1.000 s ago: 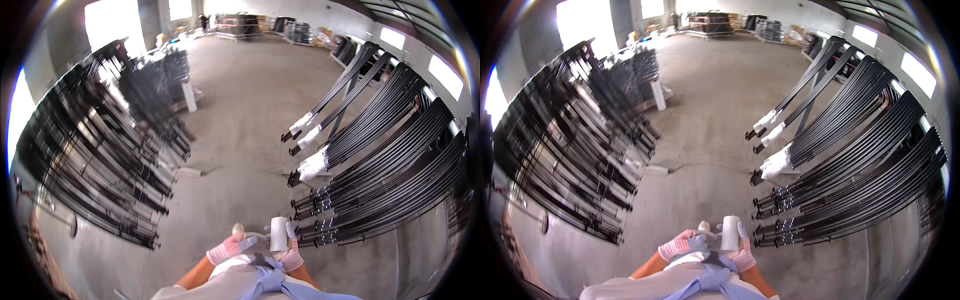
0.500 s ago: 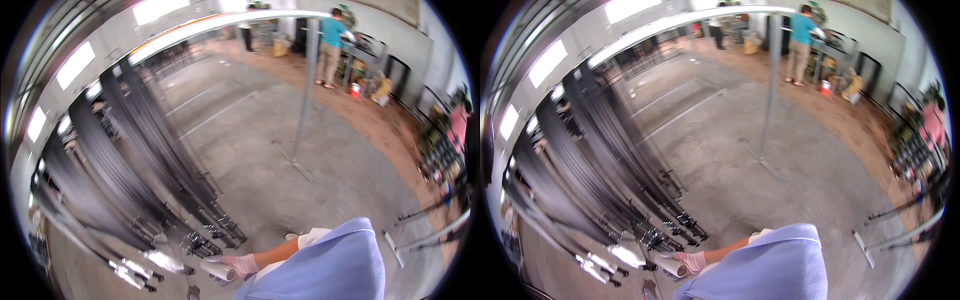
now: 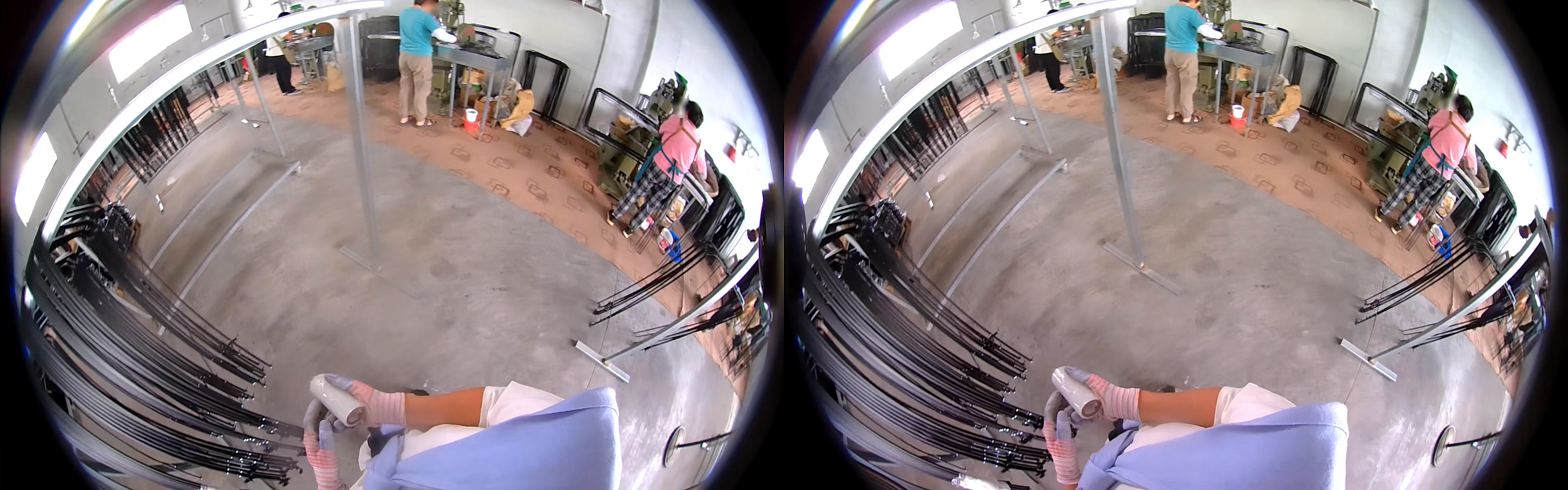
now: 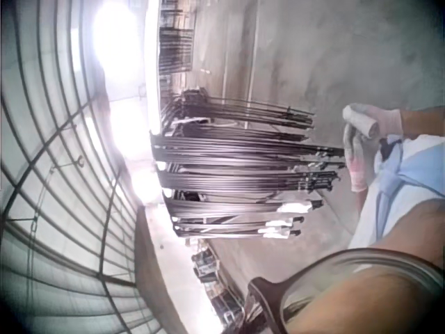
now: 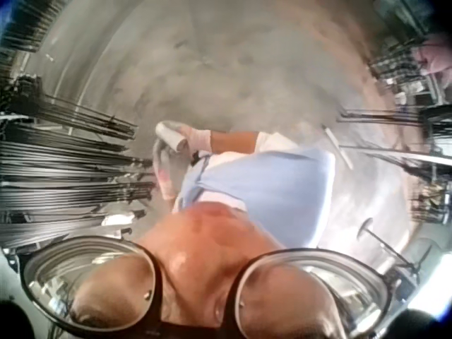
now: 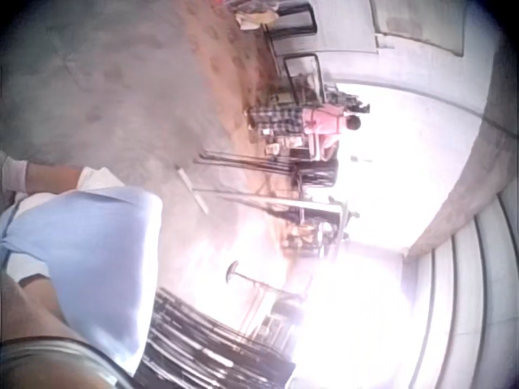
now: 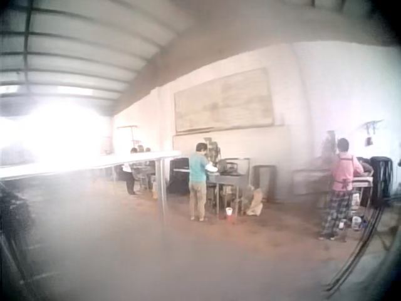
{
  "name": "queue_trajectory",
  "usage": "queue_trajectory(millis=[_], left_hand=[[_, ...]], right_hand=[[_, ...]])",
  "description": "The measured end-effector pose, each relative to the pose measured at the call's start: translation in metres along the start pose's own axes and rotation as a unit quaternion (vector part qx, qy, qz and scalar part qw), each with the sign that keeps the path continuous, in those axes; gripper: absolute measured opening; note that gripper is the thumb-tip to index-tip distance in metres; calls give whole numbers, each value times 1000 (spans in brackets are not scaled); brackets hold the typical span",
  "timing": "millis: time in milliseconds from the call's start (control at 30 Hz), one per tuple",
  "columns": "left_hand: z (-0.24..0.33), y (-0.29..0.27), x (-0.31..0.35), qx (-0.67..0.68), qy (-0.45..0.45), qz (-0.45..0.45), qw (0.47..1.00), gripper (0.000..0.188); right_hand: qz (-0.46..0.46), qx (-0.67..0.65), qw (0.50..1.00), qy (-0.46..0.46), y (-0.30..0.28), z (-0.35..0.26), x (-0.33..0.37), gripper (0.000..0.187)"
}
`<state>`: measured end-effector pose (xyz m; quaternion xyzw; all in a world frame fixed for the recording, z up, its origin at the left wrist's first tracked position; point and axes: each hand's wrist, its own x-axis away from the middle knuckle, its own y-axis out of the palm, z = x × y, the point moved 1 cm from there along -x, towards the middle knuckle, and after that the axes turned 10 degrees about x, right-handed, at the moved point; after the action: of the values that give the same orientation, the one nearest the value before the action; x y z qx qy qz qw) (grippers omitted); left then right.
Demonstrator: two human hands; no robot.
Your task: The person walks through a warehouse carrying a roll of white material. They unroll a large sheet of the material on the floor and use scissors to cut a section from it. The person then folds the cut piece and places it on a pile of other cut pieces.
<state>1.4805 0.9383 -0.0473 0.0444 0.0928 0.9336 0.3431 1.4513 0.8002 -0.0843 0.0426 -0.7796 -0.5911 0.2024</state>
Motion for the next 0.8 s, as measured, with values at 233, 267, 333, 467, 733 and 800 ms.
queue_trajectory(millis=[233, 267, 333, 467, 733, 800], left_hand=[[-21, 41, -34, -140, -15, -67, 988, 41], [-12, 54, -37, -122, -18, -58, 991, 42], [-17, 55, -41, -88, -35, -77, 993, 42], [-20, 51, -38, -99, -8, -109, 989, 42], [-30, 27, -42, 15, -88, -127, 988, 34], [-32, 27, -49, -12, -60, -152, 986, 33]], right_hand=[[202, -57, 977, -45, -29, -28, 26, 35], [112, -46, 992, -36, -29, -36, 32, 35], [162, -55, 985, -26, -24, -42, 41, 35], [210, -65, 975, -31, -45, -33, 28, 33], [244, -52, 968, -30, -26, -31, 45, 41], [215, -59, 972, -67, -23, -35, 50, 40]])
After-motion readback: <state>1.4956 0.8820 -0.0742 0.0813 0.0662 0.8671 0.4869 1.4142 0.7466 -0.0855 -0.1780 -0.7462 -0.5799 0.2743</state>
